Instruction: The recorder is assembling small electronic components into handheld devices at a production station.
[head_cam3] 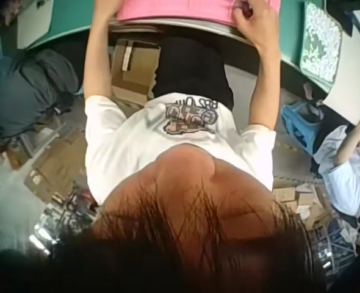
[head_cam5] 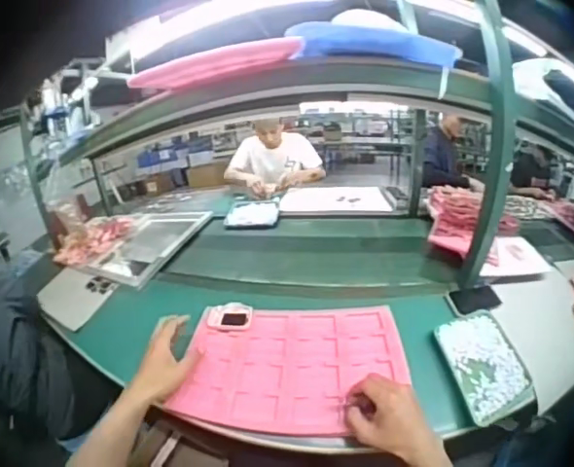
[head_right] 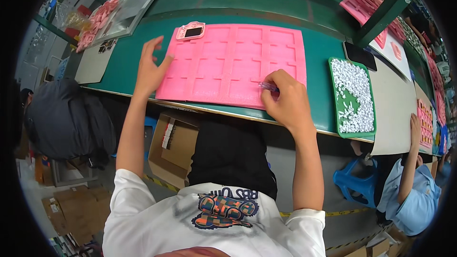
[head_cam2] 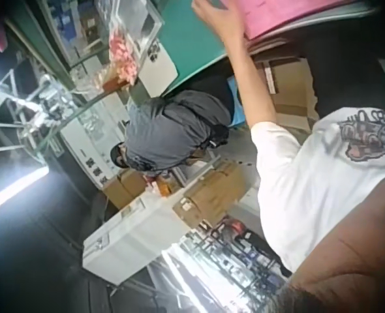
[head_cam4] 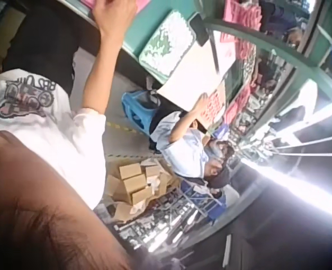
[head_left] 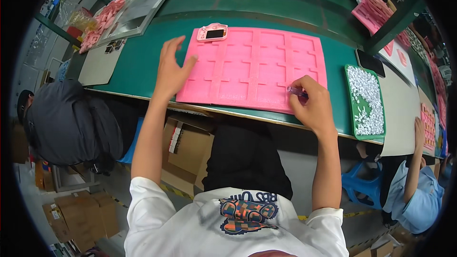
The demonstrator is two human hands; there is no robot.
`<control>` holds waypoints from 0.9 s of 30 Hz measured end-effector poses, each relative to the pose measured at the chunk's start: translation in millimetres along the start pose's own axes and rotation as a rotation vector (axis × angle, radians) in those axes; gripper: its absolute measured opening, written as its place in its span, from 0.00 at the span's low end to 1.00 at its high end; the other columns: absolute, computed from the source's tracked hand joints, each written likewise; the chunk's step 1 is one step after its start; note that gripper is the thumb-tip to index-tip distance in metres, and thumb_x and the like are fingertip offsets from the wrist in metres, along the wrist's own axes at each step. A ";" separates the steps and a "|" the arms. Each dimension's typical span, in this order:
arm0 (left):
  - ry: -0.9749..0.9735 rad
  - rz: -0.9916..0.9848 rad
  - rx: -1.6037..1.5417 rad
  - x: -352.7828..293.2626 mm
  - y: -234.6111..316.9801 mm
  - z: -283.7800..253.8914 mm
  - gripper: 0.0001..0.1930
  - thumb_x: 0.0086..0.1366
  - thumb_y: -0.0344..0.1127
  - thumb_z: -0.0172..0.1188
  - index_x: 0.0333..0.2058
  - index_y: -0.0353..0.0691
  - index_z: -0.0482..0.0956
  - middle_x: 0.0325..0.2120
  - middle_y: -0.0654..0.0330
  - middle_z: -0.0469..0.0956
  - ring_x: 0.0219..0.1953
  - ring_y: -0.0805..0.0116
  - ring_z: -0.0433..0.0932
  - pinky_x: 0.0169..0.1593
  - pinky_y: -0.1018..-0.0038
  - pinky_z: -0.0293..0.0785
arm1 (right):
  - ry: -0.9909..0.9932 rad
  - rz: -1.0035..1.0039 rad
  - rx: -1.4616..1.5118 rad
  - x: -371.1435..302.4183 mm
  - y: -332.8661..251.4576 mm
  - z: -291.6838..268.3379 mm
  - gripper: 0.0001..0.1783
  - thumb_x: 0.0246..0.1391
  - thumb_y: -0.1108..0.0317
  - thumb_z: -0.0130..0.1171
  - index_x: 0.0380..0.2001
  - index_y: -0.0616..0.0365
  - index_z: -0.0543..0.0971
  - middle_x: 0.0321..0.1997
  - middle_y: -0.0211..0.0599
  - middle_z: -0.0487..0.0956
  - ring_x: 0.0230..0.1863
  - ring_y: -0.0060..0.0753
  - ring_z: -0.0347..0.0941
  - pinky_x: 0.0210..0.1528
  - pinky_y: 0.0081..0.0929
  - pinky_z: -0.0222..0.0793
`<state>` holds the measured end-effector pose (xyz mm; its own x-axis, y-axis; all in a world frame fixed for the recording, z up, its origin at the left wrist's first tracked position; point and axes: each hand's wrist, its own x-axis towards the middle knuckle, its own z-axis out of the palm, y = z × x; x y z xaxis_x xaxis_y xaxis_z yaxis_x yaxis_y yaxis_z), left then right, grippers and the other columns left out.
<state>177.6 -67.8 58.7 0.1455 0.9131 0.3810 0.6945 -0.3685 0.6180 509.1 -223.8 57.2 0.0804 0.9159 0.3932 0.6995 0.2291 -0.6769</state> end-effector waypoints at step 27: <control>-0.747 0.380 0.173 139.6 1.2 5.8 0.32 0.53 0.31 0.70 0.60 0.39 0.76 0.57 0.57 0.77 0.55 0.57 0.76 0.60 0.67 0.72 | 0.012 -0.003 0.048 -0.7 -2.7 -0.1 0.10 0.45 0.76 0.58 0.34 0.62 0.81 0.30 0.36 0.81 0.27 0.36 0.70 0.34 0.27 0.68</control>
<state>202.8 60.2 108.7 0.7740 0.6313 -0.0495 0.5937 -0.6962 0.4035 507.2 -225.0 58.8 0.0872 0.9111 0.4029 0.6653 0.2478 -0.7043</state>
